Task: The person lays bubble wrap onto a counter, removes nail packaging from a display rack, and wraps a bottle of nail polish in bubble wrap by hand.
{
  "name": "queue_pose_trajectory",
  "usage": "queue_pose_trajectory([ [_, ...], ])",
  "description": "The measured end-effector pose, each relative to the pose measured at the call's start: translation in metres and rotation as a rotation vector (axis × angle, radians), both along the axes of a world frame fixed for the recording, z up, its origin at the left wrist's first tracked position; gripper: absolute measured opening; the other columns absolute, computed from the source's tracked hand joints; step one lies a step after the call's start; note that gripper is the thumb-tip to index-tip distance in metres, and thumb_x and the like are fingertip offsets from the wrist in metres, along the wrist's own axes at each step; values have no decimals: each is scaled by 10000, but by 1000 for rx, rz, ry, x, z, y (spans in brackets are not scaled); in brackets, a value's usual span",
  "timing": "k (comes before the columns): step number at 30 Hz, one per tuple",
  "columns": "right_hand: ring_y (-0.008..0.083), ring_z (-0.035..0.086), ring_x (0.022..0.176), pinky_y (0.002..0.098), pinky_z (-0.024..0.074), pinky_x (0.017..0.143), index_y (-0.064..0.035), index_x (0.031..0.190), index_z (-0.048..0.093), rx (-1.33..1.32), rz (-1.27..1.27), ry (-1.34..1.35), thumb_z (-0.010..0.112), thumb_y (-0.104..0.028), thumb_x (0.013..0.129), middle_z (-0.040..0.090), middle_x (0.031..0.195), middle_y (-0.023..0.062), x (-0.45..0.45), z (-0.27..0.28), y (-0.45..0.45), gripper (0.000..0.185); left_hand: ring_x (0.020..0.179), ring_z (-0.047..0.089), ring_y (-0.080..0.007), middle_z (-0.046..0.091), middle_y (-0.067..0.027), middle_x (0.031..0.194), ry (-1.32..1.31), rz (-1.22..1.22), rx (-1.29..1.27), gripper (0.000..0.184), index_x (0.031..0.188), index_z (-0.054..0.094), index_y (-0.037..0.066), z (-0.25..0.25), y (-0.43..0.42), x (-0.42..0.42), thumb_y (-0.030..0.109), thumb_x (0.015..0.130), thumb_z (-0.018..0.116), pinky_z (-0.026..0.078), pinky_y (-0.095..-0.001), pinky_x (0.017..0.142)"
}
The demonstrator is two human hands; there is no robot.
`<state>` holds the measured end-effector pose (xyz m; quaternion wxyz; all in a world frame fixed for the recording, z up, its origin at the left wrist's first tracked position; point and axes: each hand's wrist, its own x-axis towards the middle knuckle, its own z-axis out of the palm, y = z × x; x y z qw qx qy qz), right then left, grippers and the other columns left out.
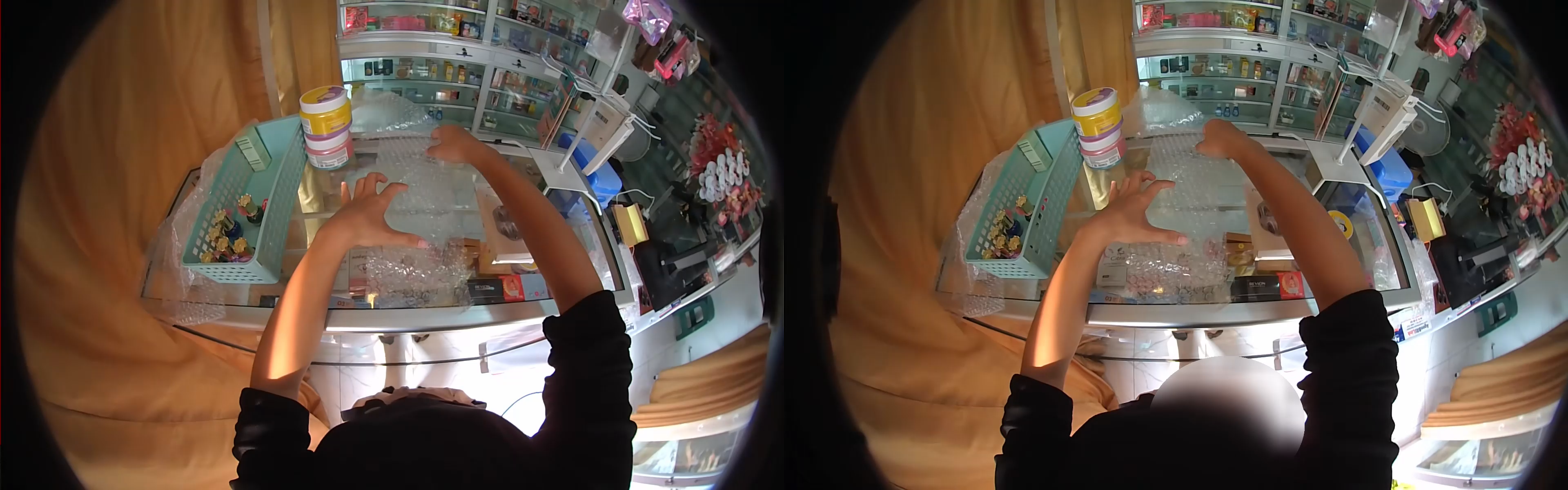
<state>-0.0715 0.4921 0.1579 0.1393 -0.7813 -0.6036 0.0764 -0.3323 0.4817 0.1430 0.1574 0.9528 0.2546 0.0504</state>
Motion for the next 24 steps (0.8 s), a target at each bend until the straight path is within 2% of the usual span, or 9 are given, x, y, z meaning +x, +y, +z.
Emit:
queue_pose_trajectory([
  [5,362,526,1143,504,399,971,-27,1251,509,-5,-40,-190,649,-328,747,440,1334,228,9,-3,-18,603,1408,100,-345,182,-223,1483,-10,-7,46,1208,1451,266,103,-4,-2,1,787,533,655,-15,-588,1098],
  [8,363,458,1217,410,393,990,1,1272,492,182,22,-252,652,-367,789,354,1392,264,1,12,-56,628,1426,34,-334,100,-224,1521,48,23,-46,1221,1472,202,101,-10,2,8,816,566,599,-40,-595,1093],
  [11,366,499,1182,425,432,943,-7,1306,453,251,94,-116,626,-428,819,375,1365,301,-26,40,-113,666,1429,7,-331,56,-220,1530,67,18,-29,1213,1477,179,91,-9,1,10,832,594,556,-48,-592,1093],
  [13,384,596,1036,433,493,842,4,1333,402,135,-187,-351,602,-550,803,537,1181,311,-52,51,-150,793,1429,12,-334,59,-224,1528,49,17,-31,1217,1474,180,78,-12,1,11,832,595,554,-49,-590,1094],
  [14,384,596,1036,433,493,842,4,1333,402,134,-189,-356,602,-550,803,537,1181,311,-62,56,-165,793,1428,16,-337,61,-227,1527,33,19,-27,1222,1471,181,64,-13,1,12,832,596,553,-50,-589,1094],
  [16,405,649,866,449,521,759,20,1375,326,-170,-329,-338,594,-647,751,641,936,276,-76,61,-187,951,1428,15,-336,60,-229,1527,34,17,-16,1230,1469,178,53,-10,-3,10,834,595,553,-49,-586,1096],
  [19,408,657,803,446,528,741,37,1388,299,-232,-240,-320,598,-683,715,656,787,247,-73,35,-198,1031,1429,15,-335,57,-231,1526,36,-4,-13,1242,1467,176,41,-11,-13,11,837,591,553,-46,-581,1098],
  [20,404,650,862,444,521,774,17,1418,259,-231,-239,-245,620,-634,704,640,894,282,-72,32,-198,1031,1429,17,-334,56,-232,1525,36,-15,-25,1246,1466,176,39,-11,-15,11,839,588,553,-44,-580,1099],
  [24,404,635,915,439,516,794,-11,1428,262,-66,-263,-278,622,-568,694,611,1009,293,-57,10,-179,990,1429,23,-330,56,-227,1527,32,-18,-17,1245,1467,180,45,-11,-14,16,835,584,563,-37,-582,1100],
])
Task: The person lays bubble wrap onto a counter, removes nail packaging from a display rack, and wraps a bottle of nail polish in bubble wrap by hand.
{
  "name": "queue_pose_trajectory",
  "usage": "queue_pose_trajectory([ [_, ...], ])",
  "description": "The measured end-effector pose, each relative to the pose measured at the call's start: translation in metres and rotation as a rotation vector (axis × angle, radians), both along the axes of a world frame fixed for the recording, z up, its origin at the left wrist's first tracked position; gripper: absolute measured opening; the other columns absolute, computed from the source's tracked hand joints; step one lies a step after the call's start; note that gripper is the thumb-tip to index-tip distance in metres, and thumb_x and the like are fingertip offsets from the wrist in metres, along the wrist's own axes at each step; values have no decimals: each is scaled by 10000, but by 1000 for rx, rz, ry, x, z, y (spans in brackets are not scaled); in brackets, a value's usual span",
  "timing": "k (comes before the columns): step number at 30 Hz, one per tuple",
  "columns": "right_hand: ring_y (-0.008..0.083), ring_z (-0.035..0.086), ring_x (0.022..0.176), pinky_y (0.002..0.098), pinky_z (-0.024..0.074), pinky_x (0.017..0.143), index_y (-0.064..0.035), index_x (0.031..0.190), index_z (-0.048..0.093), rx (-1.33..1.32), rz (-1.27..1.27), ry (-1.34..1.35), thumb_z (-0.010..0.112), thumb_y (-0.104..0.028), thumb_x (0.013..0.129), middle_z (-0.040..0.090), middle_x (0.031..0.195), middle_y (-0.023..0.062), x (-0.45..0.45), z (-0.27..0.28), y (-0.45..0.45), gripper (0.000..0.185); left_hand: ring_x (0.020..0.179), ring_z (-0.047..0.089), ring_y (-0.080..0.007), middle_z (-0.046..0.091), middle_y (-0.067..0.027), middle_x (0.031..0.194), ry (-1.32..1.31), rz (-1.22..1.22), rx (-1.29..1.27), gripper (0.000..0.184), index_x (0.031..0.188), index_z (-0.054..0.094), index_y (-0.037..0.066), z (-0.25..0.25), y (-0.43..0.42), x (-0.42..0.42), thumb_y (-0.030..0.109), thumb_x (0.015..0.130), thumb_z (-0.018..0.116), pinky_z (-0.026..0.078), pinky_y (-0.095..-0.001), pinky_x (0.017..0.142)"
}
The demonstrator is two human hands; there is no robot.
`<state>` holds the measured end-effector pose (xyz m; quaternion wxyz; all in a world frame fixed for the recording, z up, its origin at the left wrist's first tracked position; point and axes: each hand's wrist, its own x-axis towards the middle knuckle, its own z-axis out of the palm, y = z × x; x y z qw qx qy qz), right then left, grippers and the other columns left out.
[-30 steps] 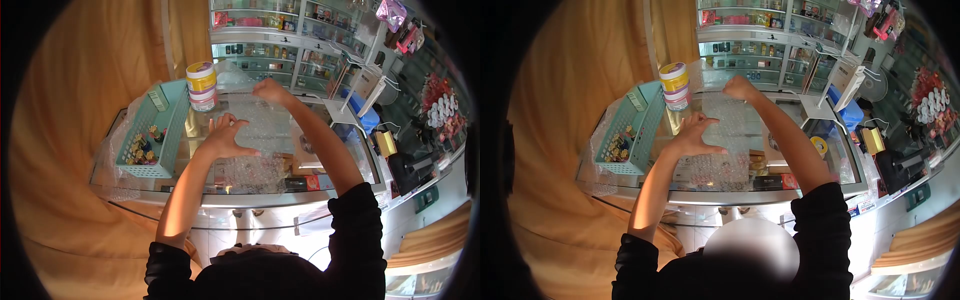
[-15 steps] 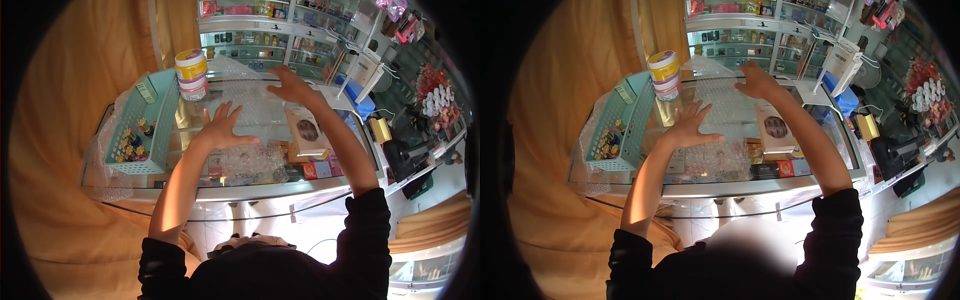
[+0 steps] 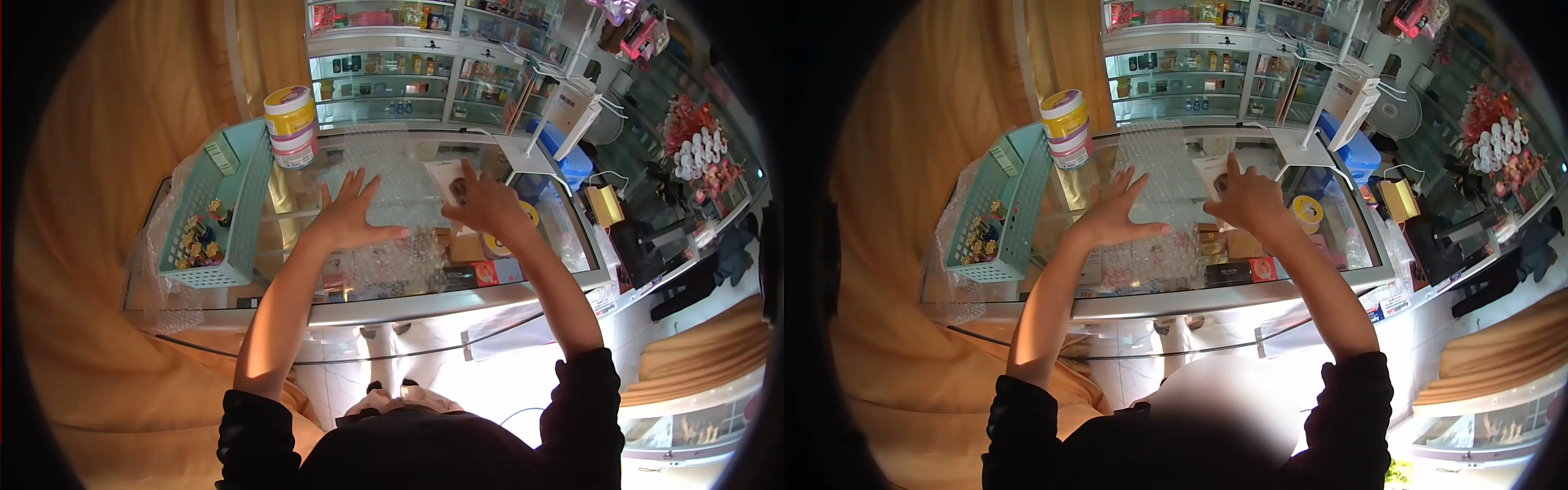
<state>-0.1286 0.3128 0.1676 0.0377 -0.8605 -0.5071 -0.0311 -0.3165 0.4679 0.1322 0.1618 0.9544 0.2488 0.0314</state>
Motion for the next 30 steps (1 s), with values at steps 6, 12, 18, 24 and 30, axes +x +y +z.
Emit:
queue_pose_trajectory([
  [6,397,623,952,444,503,811,-47,1443,247,55,-32,19,615,-543,679,589,1115,243,26,-3,38,982,1430,47,-322,89,-220,1526,-52,16,11,1239,1462,213,55,-3,6,8,821,567,595,-18,-587,1100],
  [12,383,585,1053,437,476,865,-52,1449,229,75,-7,50,653,-631,651,565,1166,240,29,-4,33,1074,1429,90,-298,155,-192,1523,-210,39,-29,929,1442,283,65,-4,15,0,687,788,505,3,-597,1097],
  [18,385,573,1076,447,484,866,-10,1434,219,165,40,98,680,-569,688,523,1203,253,38,-12,31,1040,1421,137,-300,181,-152,1526,-131,58,47,676,1436,314,108,-10,20,-4,521,913,429,12,-605,1094],
  [24,385,572,1073,420,468,895,-24,1419,275,453,217,75,698,-470,755,521,1191,298,27,-5,26,906,1408,191,-294,254,-110,1510,-134,71,40,479,1408,362,147,-10,33,-10,325,968,420,69,-614,1089],
  [30,270,530,1138,349,413,970,-77,1391,352,418,606,778,831,-251,645,553,1183,153,-6,2,6,904,1268,435,-282,498,-81,1345,-377,36,-143,397,1303,505,184,-23,55,-14,142,917,420,104,-601,1088],
])
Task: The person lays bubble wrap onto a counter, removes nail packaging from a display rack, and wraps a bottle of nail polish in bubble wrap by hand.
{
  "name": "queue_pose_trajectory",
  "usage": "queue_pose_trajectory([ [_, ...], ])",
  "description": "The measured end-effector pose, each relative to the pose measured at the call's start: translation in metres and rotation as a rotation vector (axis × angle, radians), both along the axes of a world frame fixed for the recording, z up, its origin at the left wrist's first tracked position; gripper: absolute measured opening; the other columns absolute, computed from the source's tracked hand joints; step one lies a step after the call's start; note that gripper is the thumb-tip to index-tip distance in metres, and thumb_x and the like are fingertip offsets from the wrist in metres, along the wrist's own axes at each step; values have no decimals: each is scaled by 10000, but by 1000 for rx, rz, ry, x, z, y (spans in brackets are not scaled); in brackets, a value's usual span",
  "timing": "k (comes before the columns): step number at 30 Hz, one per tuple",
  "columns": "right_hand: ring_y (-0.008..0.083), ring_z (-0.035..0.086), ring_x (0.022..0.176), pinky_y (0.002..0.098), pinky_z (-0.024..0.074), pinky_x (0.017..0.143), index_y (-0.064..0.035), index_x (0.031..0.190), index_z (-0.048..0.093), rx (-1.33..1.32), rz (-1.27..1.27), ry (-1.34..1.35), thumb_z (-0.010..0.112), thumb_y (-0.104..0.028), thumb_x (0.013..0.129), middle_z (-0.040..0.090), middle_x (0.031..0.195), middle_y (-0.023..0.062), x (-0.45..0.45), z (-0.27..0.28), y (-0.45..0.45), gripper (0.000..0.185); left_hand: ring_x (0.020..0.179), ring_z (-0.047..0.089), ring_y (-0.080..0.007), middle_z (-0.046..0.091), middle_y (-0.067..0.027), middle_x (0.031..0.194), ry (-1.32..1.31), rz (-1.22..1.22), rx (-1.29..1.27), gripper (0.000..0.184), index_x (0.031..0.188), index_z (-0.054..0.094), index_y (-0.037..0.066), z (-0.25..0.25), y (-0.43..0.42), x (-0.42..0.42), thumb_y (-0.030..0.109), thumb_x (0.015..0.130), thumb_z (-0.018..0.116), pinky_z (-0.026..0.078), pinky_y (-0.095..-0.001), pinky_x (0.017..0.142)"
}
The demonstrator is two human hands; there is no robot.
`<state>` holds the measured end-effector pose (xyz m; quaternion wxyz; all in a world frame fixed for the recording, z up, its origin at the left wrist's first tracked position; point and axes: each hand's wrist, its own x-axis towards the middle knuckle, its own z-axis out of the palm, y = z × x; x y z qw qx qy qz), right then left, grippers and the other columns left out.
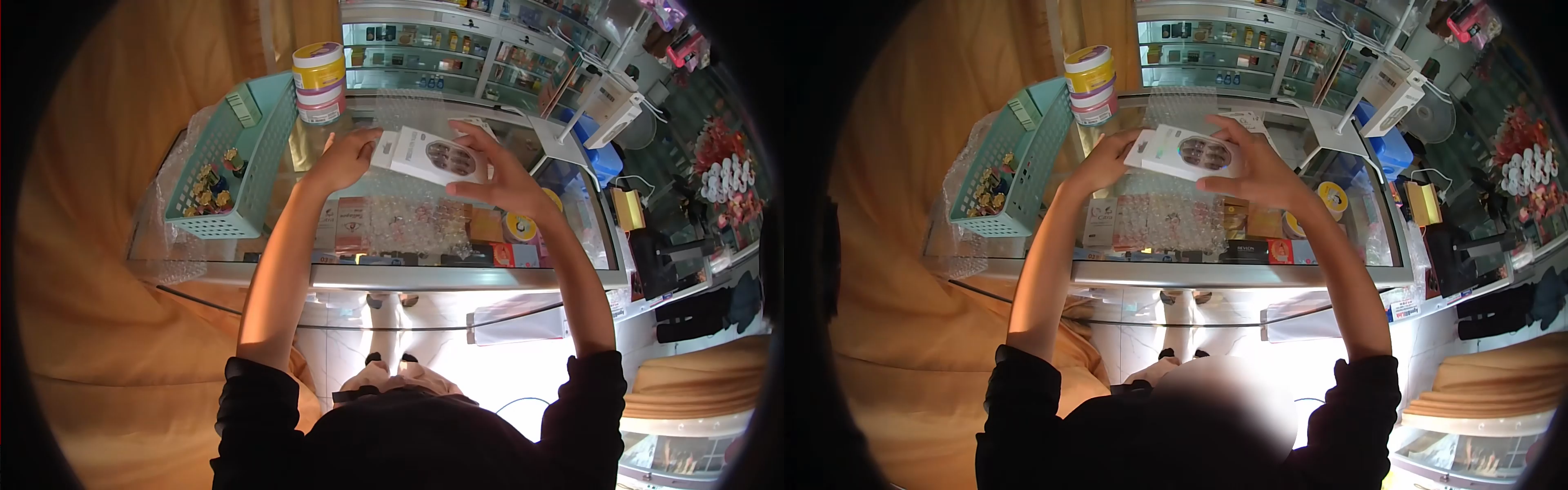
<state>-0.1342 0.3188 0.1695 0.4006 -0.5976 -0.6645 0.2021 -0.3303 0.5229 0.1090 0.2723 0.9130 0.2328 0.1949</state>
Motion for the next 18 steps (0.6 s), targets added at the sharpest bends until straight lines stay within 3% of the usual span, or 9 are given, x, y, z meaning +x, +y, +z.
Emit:
queue_pose_trajectory([
  [3,220,508,1162,347,373,1008,-149,1399,371,-124,130,-71,817,-150,661,543,1220,105,-7,1,-5,862,1193,502,-283,553,-86,1275,-45,2,31,408,1275,534,190,6,-4,-2,103,894,418,107,-591,1090],
  [8,240,515,1154,360,393,998,-139,1373,406,-104,173,-81,848,-192,604,538,1227,124,-16,-15,-3,888,1273,428,-281,504,-94,1338,-35,-8,29,387,1284,526,187,4,-4,-3,138,913,429,101,-575,1099],
  [10,260,512,1147,373,402,993,-136,1353,432,-92,82,-299,855,-207,583,534,1213,133,-21,-16,-7,882,1286,412,-281,491,-94,1351,-30,-11,9,383,1286,524,187,4,-3,-3,146,917,429,101,-571,1101],
  [14,282,511,1128,385,392,996,-135,1337,453,-75,81,-219,856,-222,570,534,1187,133,-22,-18,-7,871,1297,401,-278,471,-89,1372,-10,7,40,372,1287,520,189,2,-2,-1,191,923,448,104,-563,1106],
  [18,283,509,1115,383,396,980,-131,1308,488,-59,98,-305,857,-245,559,540,1168,126,-24,-28,-7,843,1297,404,-262,484,-74,1371,0,23,47,376,1303,508,165,4,-6,0,212,930,494,79,-520,1118],
])
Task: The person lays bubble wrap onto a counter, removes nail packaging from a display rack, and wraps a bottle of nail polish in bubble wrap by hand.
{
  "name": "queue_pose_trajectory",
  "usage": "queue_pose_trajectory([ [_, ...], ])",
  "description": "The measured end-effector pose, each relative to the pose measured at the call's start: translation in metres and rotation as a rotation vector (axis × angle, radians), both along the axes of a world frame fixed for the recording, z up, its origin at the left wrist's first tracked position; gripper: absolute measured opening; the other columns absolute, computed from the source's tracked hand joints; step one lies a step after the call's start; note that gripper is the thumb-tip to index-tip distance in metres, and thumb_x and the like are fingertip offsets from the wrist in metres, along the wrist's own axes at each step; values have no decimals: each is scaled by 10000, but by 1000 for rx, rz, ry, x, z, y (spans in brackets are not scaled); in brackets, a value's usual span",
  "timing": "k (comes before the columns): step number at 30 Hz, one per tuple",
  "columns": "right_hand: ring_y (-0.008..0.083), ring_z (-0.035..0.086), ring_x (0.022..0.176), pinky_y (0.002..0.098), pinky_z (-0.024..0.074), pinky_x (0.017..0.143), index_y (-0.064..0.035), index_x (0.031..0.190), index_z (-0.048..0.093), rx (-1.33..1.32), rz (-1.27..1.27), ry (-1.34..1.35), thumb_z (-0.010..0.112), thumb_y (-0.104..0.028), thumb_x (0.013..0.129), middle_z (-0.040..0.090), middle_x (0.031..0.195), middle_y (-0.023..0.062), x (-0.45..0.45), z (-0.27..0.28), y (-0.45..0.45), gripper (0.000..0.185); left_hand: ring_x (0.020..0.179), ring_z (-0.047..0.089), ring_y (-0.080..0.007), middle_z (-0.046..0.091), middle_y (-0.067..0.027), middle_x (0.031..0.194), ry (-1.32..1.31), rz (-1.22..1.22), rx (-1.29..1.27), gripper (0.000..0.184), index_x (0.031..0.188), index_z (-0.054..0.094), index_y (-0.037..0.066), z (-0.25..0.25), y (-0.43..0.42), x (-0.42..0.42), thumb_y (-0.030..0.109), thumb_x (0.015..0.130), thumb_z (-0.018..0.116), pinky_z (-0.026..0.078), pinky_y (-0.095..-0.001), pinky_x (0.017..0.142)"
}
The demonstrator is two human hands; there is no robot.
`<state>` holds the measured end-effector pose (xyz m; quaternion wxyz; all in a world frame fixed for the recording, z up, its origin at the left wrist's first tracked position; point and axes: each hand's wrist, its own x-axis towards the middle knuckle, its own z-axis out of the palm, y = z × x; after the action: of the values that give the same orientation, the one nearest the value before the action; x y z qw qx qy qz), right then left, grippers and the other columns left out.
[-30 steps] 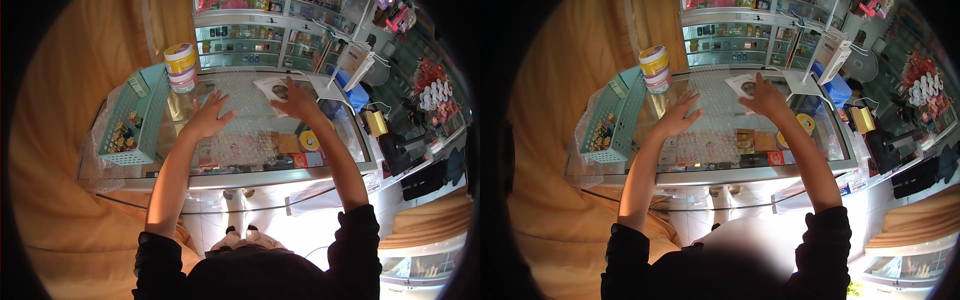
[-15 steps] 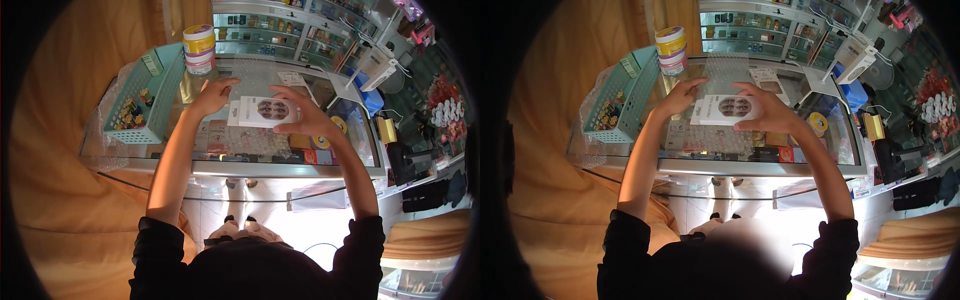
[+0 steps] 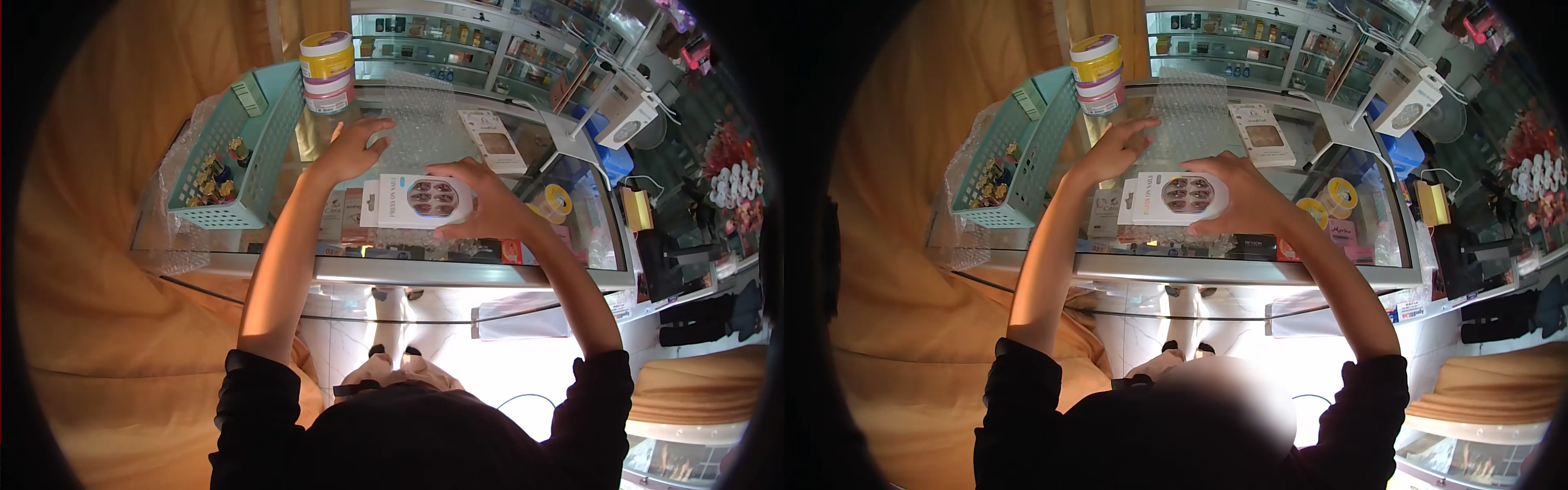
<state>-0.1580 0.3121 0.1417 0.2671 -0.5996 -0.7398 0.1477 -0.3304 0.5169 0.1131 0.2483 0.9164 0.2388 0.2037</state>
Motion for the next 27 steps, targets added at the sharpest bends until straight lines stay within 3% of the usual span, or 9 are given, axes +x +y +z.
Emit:
queue_pose_trajectory([
  [9,271,479,1129,391,381,986,-134,1333,465,60,45,74,840,-272,551,540,1188,105,-1,-2,-6,878,1313,384,-261,476,-62,1377,13,7,57,400,1305,497,161,-1,-1,0,326,941,505,84,-533,1116],
  [12,270,463,1146,401,373,994,-141,1362,430,80,65,51,825,-266,551,536,1204,105,0,-4,-8,910,1287,417,-271,486,-89,1364,18,26,66,396,1292,509,133,2,-4,0,302,934,525,170,-489,1114],
  [14,270,456,1154,405,369,998,-145,1374,415,99,70,10,814,-254,551,537,1206,105,1,-5,-8,921,1257,452,-286,495,-138,1345,-56,-32,-3,401,1274,522,88,2,0,1,270,918,562,285,-418,1083],
  [15,271,463,1148,406,363,1003,-144,1370,420,100,66,37,801,-229,547,541,1199,105,1,-6,-8,911,1257,452,-286,495,-138,1345,-55,-31,-4,401,1274,522,88,0,2,1,270,918,562,285,-418,1083],
  [17,271,470,1143,407,357,1008,-144,1367,426,100,64,66,787,-203,544,546,1192,106,1,-7,-7,901,1302,394,-278,461,-91,1381,-111,-60,-10,459,1246,554,148,-5,4,1,408,869,583,155,-584,1087],
  [20,272,490,1118,409,348,1015,-146,1359,437,56,61,142,767,-173,533,561,1161,101,3,-6,-5,890,1309,381,-279,455,-85,1387,-67,-72,72,497,1254,551,157,-13,11,1,443,850,603,152,-591,1085],
  [22,330,476,1103,433,399,965,-171,1344,452,97,89,267,773,-209,556,535,1146,141,4,-4,-5,851,1314,374,-279,453,-82,1389,-71,-71,67,501,1255,552,161,-14,11,2,451,849,603,150,-593,1084],
  [27,322,475,1093,430,402,959,-171,1340,457,65,34,129,777,-201,547,536,1144,136,5,-8,-6,855,1322,363,-276,449,-76,1393,-55,-60,98,505,1255,553,167,-11,8,0,463,849,600,147,-590,1087],
])
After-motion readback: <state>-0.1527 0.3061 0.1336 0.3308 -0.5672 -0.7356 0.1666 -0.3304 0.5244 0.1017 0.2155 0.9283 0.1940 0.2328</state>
